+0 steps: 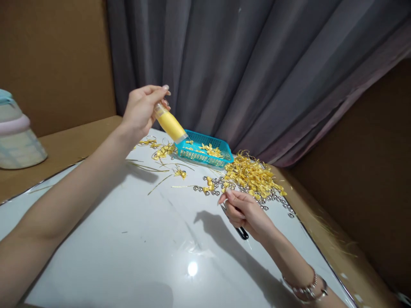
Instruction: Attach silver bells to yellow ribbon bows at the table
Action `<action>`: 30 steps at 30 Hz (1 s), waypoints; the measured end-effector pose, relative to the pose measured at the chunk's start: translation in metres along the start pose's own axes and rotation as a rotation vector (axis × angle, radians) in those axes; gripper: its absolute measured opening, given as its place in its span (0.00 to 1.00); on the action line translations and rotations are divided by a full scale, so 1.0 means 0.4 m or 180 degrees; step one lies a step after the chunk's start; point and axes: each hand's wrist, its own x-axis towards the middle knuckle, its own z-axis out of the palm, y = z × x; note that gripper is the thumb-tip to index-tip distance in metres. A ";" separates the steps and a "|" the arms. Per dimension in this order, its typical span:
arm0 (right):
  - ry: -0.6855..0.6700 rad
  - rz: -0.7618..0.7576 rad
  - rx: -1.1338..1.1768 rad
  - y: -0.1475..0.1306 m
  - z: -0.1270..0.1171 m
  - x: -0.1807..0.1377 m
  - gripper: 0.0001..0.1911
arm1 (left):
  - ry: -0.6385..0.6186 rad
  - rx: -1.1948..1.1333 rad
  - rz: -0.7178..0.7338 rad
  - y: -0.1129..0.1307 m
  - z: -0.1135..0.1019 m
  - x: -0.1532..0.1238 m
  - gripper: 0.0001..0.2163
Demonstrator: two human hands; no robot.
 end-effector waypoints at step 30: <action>0.1195 0.0068 -0.5446 0.023 -0.103 -0.102 0.09 | -0.2442 0.0350 -0.2063 -0.015 0.065 -0.097 0.02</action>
